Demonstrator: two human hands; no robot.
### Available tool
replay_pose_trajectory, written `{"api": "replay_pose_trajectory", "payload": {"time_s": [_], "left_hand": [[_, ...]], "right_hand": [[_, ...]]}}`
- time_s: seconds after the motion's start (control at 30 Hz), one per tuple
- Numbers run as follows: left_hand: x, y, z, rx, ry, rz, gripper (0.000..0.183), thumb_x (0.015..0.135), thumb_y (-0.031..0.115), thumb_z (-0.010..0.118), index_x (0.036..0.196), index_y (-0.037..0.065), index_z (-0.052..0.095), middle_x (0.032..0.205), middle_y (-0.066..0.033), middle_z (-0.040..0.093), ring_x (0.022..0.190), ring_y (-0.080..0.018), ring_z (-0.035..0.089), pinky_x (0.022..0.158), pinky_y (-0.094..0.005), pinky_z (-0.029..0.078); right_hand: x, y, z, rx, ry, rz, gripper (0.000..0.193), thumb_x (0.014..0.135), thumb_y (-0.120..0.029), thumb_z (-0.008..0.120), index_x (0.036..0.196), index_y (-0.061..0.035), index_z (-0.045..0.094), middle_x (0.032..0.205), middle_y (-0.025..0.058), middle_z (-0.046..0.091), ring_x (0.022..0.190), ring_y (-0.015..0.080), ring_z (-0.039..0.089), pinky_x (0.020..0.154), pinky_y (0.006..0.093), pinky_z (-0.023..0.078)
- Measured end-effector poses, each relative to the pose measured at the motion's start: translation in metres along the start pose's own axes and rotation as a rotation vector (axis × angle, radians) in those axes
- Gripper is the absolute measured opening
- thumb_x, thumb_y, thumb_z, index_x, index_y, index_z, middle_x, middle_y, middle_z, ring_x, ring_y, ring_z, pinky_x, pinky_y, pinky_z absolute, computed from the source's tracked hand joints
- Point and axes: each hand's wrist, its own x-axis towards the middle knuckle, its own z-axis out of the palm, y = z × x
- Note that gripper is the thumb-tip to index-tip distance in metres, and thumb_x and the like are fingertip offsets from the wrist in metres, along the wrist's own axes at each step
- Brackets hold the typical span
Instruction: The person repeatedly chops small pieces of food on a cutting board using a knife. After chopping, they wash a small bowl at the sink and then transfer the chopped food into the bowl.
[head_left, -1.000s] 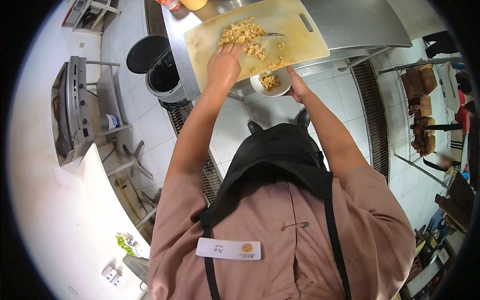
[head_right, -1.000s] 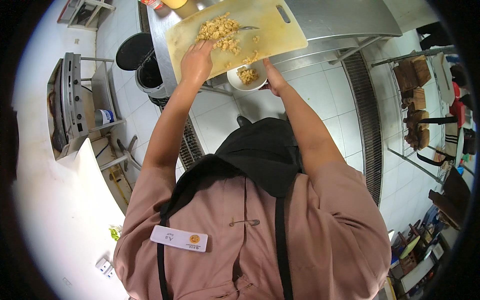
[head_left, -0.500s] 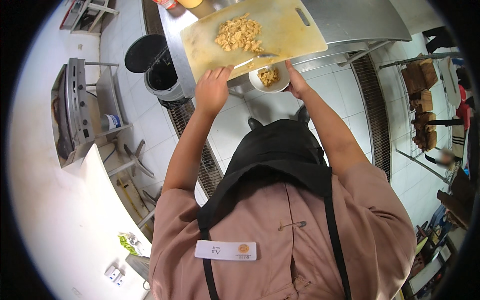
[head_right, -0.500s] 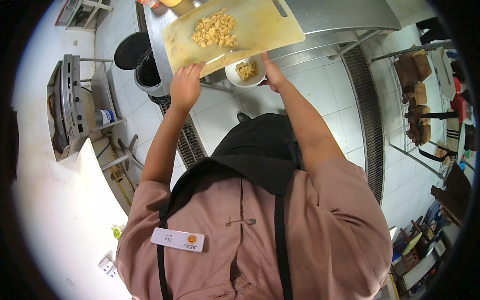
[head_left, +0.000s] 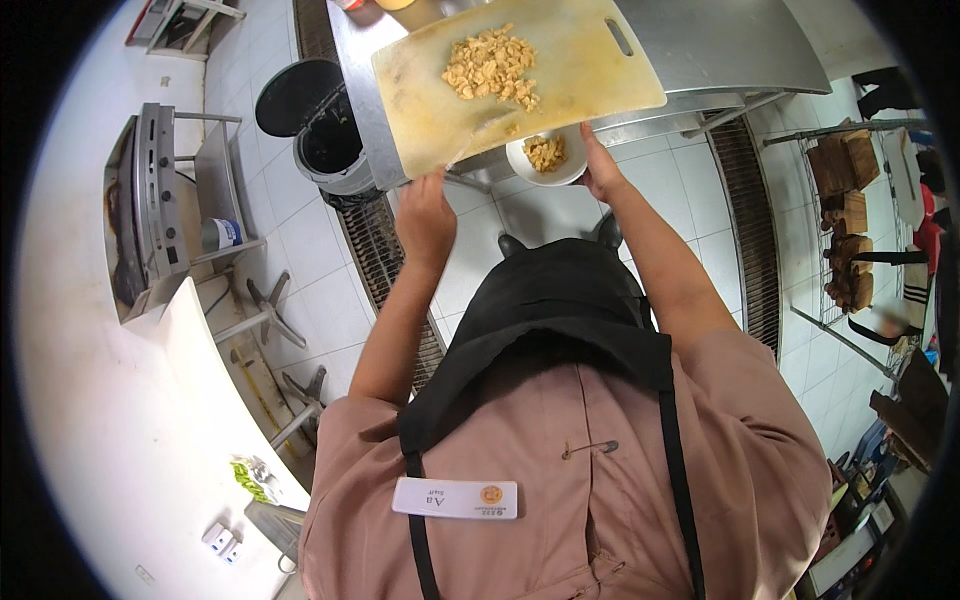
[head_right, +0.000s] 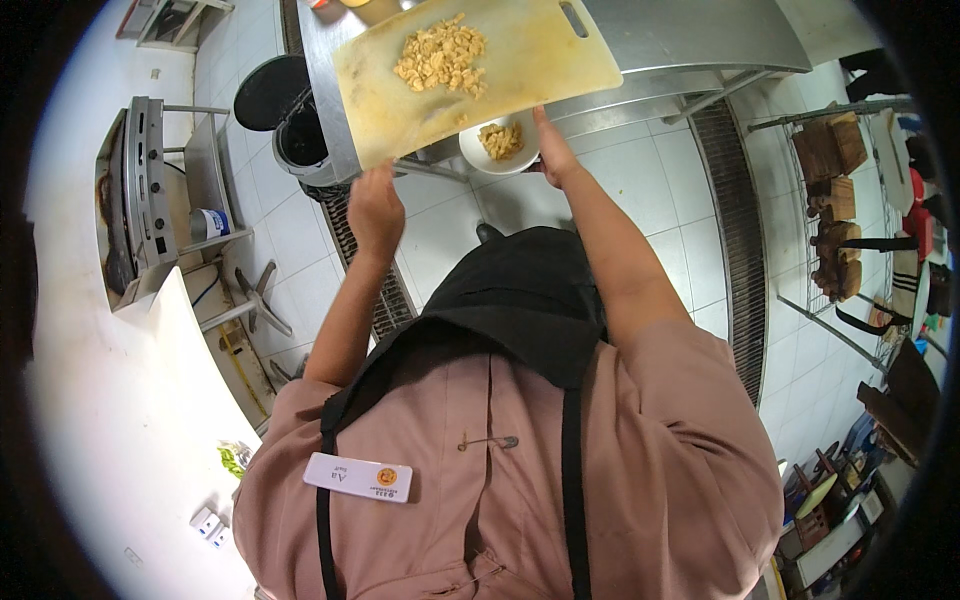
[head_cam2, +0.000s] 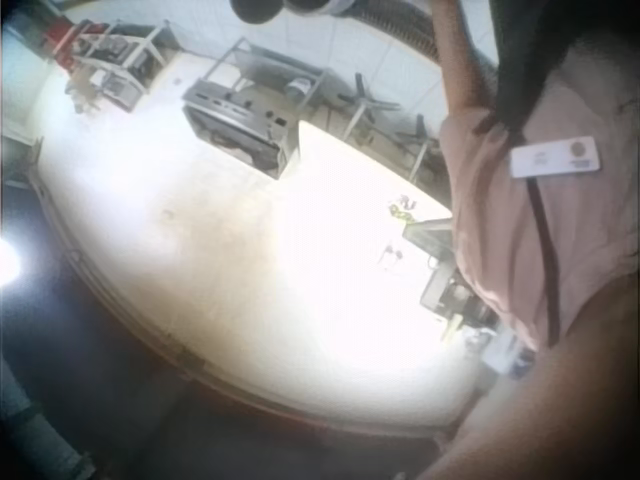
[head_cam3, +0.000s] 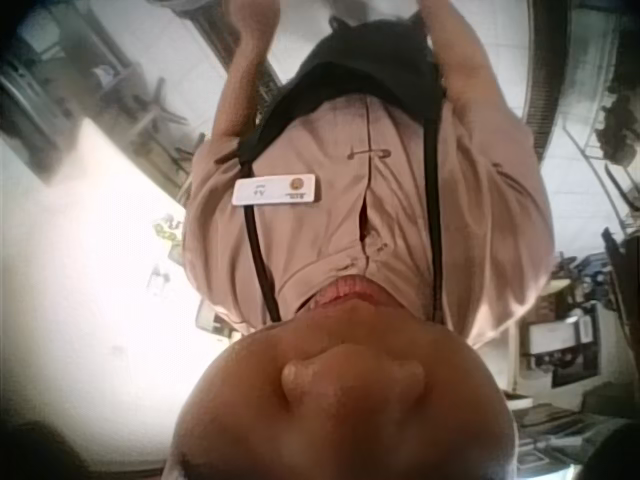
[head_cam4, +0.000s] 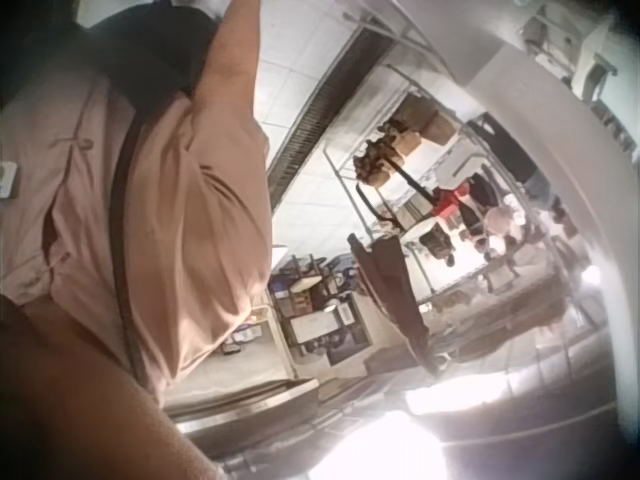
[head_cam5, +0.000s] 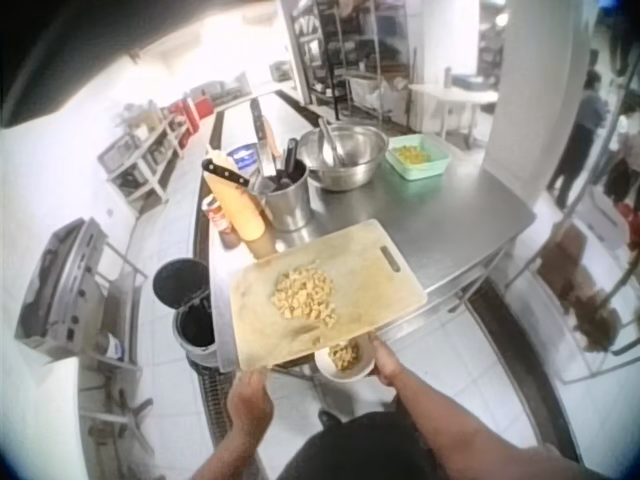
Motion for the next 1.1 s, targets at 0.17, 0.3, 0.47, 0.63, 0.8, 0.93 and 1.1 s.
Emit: {"api": "replay_pose_trajectory", "payload": {"time_s": [0.17,0.3,0.47,0.63,0.8,0.93,1.1], "left_hand": [[-0.024,0.031,0.006,-0.154,-0.003,0.005,0.038,0.077,-0.003,0.052,0.113,0.007,0.060,0.096,-0.0110,0.063,0.081,-0.0312,0.057,0.072,-0.0408,0.048],[-0.016,0.021,0.007,-0.140,0.004,0.042,0.038,0.077,-0.002,0.053,0.113,0.007,0.060,0.096,-0.0104,0.063,0.080,-0.0304,0.057,0.071,-0.0396,0.048],[0.028,0.006,-0.005,0.007,0.066,0.159,0.037,0.077,0.000,0.053,0.112,0.008,0.061,0.093,-0.0094,0.062,0.080,-0.0295,0.057,0.070,-0.0393,0.048],[0.082,0.010,-0.002,0.093,0.104,0.076,0.036,0.076,0.001,0.053,0.109,0.011,0.062,0.091,-0.0075,0.061,0.080,-0.0281,0.058,0.069,-0.0392,0.049],[0.083,-0.001,0.017,0.052,0.052,0.082,0.036,0.076,0.002,0.054,0.109,0.012,0.063,0.091,-0.0065,0.062,0.082,-0.0275,0.059,0.070,-0.0384,0.049],[0.069,0.003,0.014,0.010,0.045,0.066,0.034,0.079,0.000,0.052,0.108,0.013,0.063,0.087,-0.0081,0.062,0.080,-0.0301,0.059,0.069,-0.0394,0.049],[0.057,0.006,0.015,-0.003,0.054,0.102,0.036,0.077,0.002,0.054,0.110,0.012,0.063,0.090,-0.0066,0.063,0.081,-0.0277,0.059,0.071,-0.0390,0.050]], "right_hand": [[0.007,0.009,0.004,0.042,0.022,0.001,0.074,0.093,-0.067,0.027,0.141,-0.0113,0.037,0.131,0.0105,0.052,0.108,0.0233,0.059,0.081,0.0429,0.052],[0.009,0.010,0.003,0.036,0.016,0.022,0.073,0.094,-0.067,0.027,0.140,-0.0116,0.037,0.130,0.0105,0.053,0.107,0.0232,0.059,0.080,0.0431,0.053],[0.007,0.007,0.005,-0.016,0.022,0.022,0.072,0.094,-0.066,0.025,0.140,-0.0116,0.037,0.129,0.0100,0.054,0.105,0.0226,0.060,0.079,0.0423,0.053],[0.005,0.004,0.007,-0.008,0.018,0.043,0.071,0.094,-0.065,0.025,0.140,-0.0116,0.037,0.129,0.0097,0.054,0.105,0.0224,0.060,0.079,0.0416,0.053],[0.012,0.011,0.005,-0.001,0.026,0.011,0.072,0.094,-0.066,0.025,0.140,-0.0113,0.037,0.128,0.0103,0.054,0.104,0.0228,0.060,0.079,0.0425,0.052],[0.012,0.002,0.005,-0.020,0.012,0.067,0.069,0.097,-0.061,0.024,0.143,-0.0110,0.032,0.136,0.0116,0.049,0.117,0.0259,0.055,0.091,0.0486,0.048],[0.017,0.004,0.000,-0.049,-0.013,0.067,0.067,0.098,-0.059,0.023,0.144,-0.0108,0.032,0.136,0.0121,0.049,0.118,0.0262,0.054,0.091,0.0488,0.048]]}}
